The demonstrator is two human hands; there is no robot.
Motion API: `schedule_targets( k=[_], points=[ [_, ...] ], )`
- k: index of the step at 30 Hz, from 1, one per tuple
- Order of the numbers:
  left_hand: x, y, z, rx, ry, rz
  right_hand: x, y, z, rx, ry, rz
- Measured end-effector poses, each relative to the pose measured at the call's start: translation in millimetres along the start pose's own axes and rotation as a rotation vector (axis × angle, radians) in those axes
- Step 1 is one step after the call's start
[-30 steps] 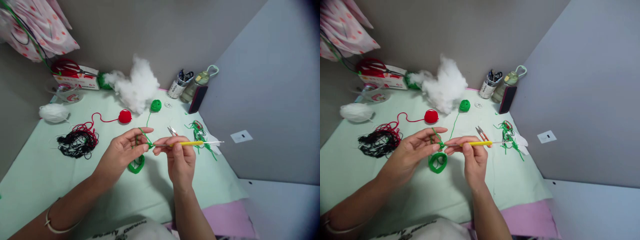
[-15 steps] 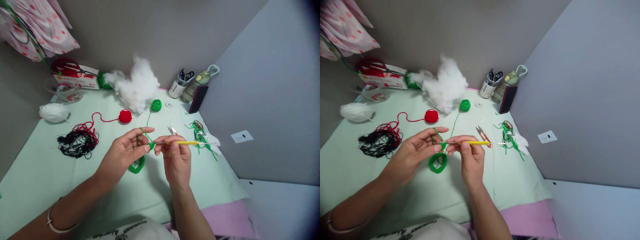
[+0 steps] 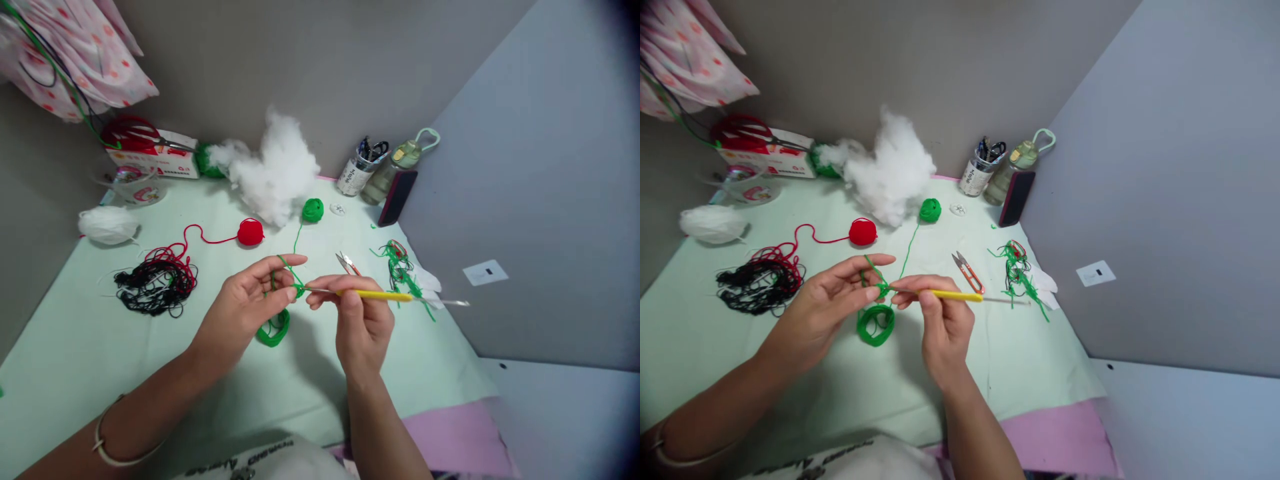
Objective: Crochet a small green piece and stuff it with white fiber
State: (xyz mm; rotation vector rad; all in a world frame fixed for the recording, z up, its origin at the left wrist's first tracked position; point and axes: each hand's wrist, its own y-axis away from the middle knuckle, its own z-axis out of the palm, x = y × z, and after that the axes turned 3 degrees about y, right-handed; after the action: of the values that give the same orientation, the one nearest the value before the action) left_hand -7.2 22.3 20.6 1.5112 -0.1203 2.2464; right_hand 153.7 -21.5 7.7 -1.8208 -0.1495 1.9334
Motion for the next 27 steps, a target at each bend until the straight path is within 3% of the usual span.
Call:
schedule_targets(
  k=[8, 11, 14, 18, 23, 27],
  points=[
    [0.9, 2.3, 11.2, 0.054, 0.026, 0.009, 9.3, 14.2, -5.1, -0.088, 0.614, -0.442],
    [-1.0, 2.0, 13.1, -0.003, 0.214, -0.139, 13.9, 18.5, -5.7, -0.058, 0.772, -0.515],
    [-2.1, -0.1, 11.3, -0.046, 0.357, -0.268, 9.7, 13.5, -3.8, 0.002, 0.549, -0.384],
    [-2.1, -1.4, 10.1, -0.018, 0.305, -0.192, 1.2, 1.2, 1.8, 0.058, 0.155, -0.126],
    [-3.0, -0.3, 9.7, -0.042, 0.227, -0.131, 1.3, 1.0, 7.2, 0.02, 0.149, -0.091],
    [-0.4, -0.1, 6.5, 0.033, 0.186, -0.094, 1.2, 3.8, 4.5, 0.073, 0.166, -0.105]
  ],
)
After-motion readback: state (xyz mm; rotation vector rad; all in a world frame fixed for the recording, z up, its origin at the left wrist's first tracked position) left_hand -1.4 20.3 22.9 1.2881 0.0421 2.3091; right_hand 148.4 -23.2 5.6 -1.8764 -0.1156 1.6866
